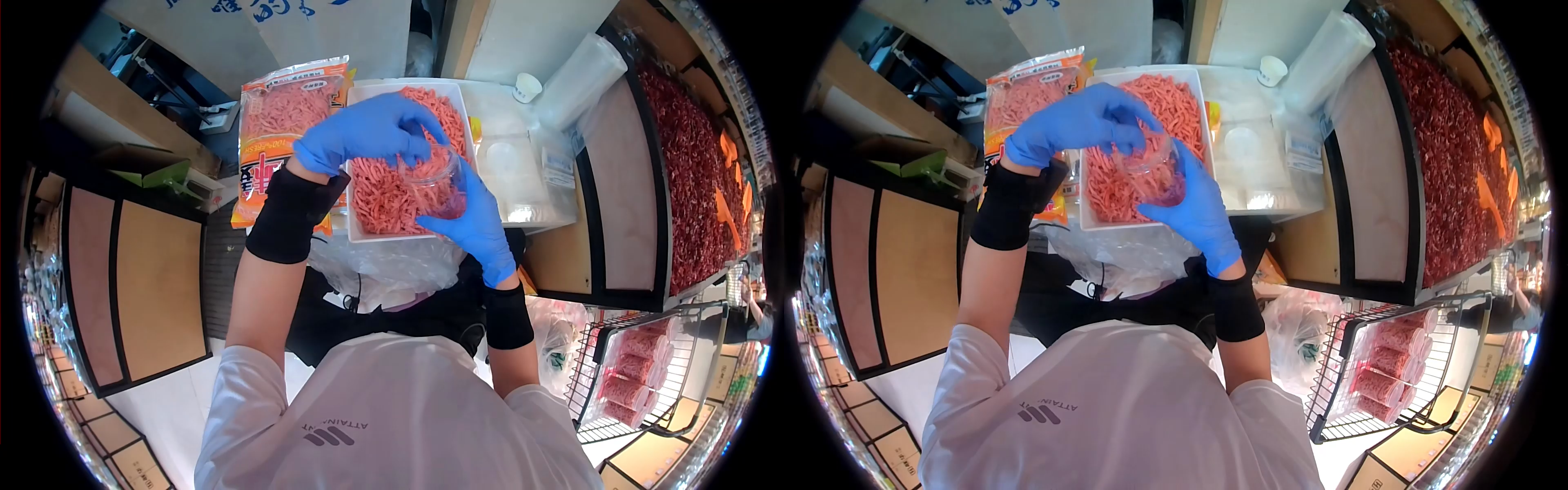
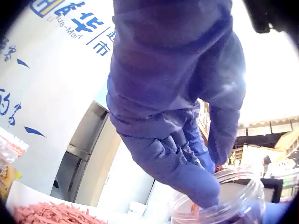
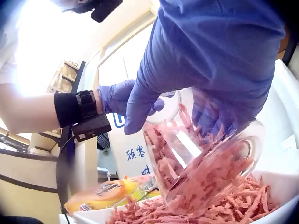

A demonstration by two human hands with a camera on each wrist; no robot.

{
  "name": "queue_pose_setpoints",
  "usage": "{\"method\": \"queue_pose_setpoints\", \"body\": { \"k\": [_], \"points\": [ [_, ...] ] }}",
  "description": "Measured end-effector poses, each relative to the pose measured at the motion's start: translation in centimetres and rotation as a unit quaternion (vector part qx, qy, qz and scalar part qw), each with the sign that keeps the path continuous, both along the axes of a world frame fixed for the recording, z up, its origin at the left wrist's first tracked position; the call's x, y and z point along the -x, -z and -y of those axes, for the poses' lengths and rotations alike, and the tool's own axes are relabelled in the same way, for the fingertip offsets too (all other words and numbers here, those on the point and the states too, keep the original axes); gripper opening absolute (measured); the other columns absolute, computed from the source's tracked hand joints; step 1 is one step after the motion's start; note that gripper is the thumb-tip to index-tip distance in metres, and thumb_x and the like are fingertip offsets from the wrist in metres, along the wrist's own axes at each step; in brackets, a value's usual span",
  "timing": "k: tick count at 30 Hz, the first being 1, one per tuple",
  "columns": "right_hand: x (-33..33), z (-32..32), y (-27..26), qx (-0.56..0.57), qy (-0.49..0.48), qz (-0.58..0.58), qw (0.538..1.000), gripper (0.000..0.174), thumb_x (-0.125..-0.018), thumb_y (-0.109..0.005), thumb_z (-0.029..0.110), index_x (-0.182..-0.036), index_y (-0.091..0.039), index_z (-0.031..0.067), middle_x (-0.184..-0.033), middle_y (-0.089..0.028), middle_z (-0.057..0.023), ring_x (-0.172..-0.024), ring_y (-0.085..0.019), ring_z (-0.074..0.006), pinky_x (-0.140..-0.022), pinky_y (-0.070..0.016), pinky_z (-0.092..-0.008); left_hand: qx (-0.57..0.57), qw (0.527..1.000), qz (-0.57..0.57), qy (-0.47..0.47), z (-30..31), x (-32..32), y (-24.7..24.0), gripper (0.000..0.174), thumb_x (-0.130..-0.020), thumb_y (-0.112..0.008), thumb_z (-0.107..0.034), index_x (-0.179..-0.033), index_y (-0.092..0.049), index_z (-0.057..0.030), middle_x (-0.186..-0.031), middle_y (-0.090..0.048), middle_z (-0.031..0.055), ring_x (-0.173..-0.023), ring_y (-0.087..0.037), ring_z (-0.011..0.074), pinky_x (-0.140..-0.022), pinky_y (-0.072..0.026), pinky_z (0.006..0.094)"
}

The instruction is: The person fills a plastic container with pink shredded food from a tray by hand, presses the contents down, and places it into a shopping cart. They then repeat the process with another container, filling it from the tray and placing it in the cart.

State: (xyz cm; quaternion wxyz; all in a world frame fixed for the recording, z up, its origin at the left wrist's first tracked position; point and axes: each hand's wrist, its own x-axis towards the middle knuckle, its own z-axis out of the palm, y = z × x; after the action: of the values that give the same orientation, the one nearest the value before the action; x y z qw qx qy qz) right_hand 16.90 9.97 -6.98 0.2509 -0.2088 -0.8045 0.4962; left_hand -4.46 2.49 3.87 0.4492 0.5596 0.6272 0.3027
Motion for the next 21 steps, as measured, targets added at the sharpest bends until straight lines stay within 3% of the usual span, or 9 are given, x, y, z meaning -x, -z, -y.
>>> {"method": "queue_pose_setpoints", "body": {
  "k": [4, 6, 7, 9, 10, 12, 16, 19, 21],
  "points": [
    [-1.1, -0.6, 1.0, -0.018, 0.024, -0.02, 0.999, 0.102, -0.062, -0.091, 0.022, -0.146, -0.037, 0.0026, -0.136, -0.054, -0.0175, -0.124, -0.056, -0.0286, -0.103, -0.0463, -0.0383, -0.068, 0.994, -0.072, -0.036, 0.8, 3.0, 4.7, 0.046, -0.084, -0.071, -0.014, -0.128, -0.062, -0.0082, -0.113, -0.067, 0.0133, -0.103, -0.064, 0.018, -0.09, -0.0508, 0.0318],
    [-1.6, -0.9, 1.6, -0.004, 0.035, -0.01, 0.999, 0.102, -0.062, -0.091, 0.023, -0.146, -0.037, 0.0026, -0.137, -0.054, -0.0172, -0.124, -0.056, -0.0283, -0.103, -0.0461, -0.0383, -0.153, 0.955, -0.252, 0.0, 1.6, 4.1, 9.8, 0.071, -0.077, -0.077, -0.026, -0.141, -0.05, -0.0158, -0.125, -0.059, 0.0219, -0.117, -0.058, 0.033, -0.098, -0.0481, 0.0428],
    [-1.6, -0.9, 1.7, 0.008, 0.045, -0.001, 0.999, 0.102, -0.061, -0.092, 0.023, -0.146, -0.037, 0.0025, -0.138, -0.053, -0.0169, -0.124, -0.056, -0.0279, -0.103, -0.0459, -0.0382, -0.151, 0.956, -0.252, -0.001, 1.9, 3.3, 11.3, 0.071, -0.077, -0.077, -0.026, -0.141, -0.05, -0.0158, -0.125, -0.059, 0.0219, -0.117, -0.058, 0.033, -0.098, -0.0481, 0.0428],
    [-1.7, -0.8, 1.5, -0.004, 0.044, 0.004, 0.999, 0.103, -0.061, -0.092, 0.023, -0.145, -0.037, 0.0019, -0.138, -0.053, -0.0169, -0.125, -0.055, -0.0279, -0.104, -0.0457, -0.0382, -0.047, 0.933, -0.357, -0.012, 2.7, 0.6, 13.9, 0.082, -0.075, -0.078, -0.029, -0.148, -0.041, -0.0189, -0.139, -0.047, 0.0261, -0.126, -0.049, 0.0422, -0.103, -0.0436, 0.0466],
    [-1.7, -0.7, 1.4, -0.017, 0.045, 0.008, 0.999, 0.103, -0.061, -0.092, 0.023, -0.145, -0.037, 0.0012, -0.139, -0.053, -0.017, -0.125, -0.055, -0.0279, -0.104, -0.0456, -0.0382, -0.045, 0.933, -0.356, -0.011, 2.8, 0.0, 15.1, 0.082, -0.075, -0.078, -0.029, -0.148, -0.041, -0.0189, -0.139, -0.047, 0.0261, -0.126, -0.049, 0.0422, -0.103, -0.0436, 0.0466],
    [-1.8, -0.5, 1.4, -0.012, 0.044, 0.011, 0.999, 0.103, -0.061, -0.092, 0.023, -0.145, -0.036, 0.0005, -0.14, -0.052, -0.0174, -0.126, -0.054, -0.028, -0.104, -0.0454, -0.038, -0.101, 0.931, -0.351, -0.02, 2.7, -1.2, 16.3, 0.068, -0.069, -0.079, -0.025, -0.132, -0.058, -0.0121, -0.127, -0.054, 0.0216, -0.116, -0.054, 0.0409, -0.097, -0.0459, 0.0438],
    [-1.6, -0.3, 1.4, 0.0, 0.043, 0.007, 0.999, 0.104, -0.062, -0.091, 0.021, -0.146, -0.034, -0.0006, -0.141, -0.051, -0.0189, -0.128, -0.053, -0.0286, -0.105, -0.0444, -0.0377, 0.013, 0.933, -0.359, -0.023, 3.1, -3.6, 16.1, 0.071, -0.075, -0.075, -0.017, -0.141, -0.05, -0.0163, -0.131, -0.052, 0.0258, -0.116, -0.055, 0.0429, -0.096, -0.0483, 0.0466],
    [-1.4, -0.2, 1.1, 0.01, 0.044, 0.023, 0.999, 0.104, -0.062, -0.091, 0.02, -0.146, -0.034, -0.0005, -0.14, -0.051, -0.0192, -0.129, -0.052, -0.0284, -0.106, -0.0438, -0.0379, -0.062, 0.94, -0.33, -0.061, 3.6, -3.6, 17.4, 0.06, -0.074, -0.072, -0.012, -0.132, -0.059, -0.0129, -0.116, -0.061, 0.0231, -0.107, -0.06, 0.0393, -0.092, -0.0506, 0.0443],
    [-1.4, -0.1, 1.1, 0.012, 0.039, 0.015, 0.999, 0.104, -0.062, -0.091, 0.02, -0.146, -0.034, -0.0006, -0.14, -0.051, -0.0193, -0.129, -0.052, -0.0283, -0.106, -0.0438, -0.0381, -0.108, 0.945, -0.3, -0.075, 3.4, -3.0, 17.7, 0.048, -0.068, -0.072, -0.007, -0.116, -0.068, -0.0077, -0.098, -0.068, 0.0175, -0.093, -0.066, 0.0352, -0.085, -0.053, 0.04]
  ]
}}
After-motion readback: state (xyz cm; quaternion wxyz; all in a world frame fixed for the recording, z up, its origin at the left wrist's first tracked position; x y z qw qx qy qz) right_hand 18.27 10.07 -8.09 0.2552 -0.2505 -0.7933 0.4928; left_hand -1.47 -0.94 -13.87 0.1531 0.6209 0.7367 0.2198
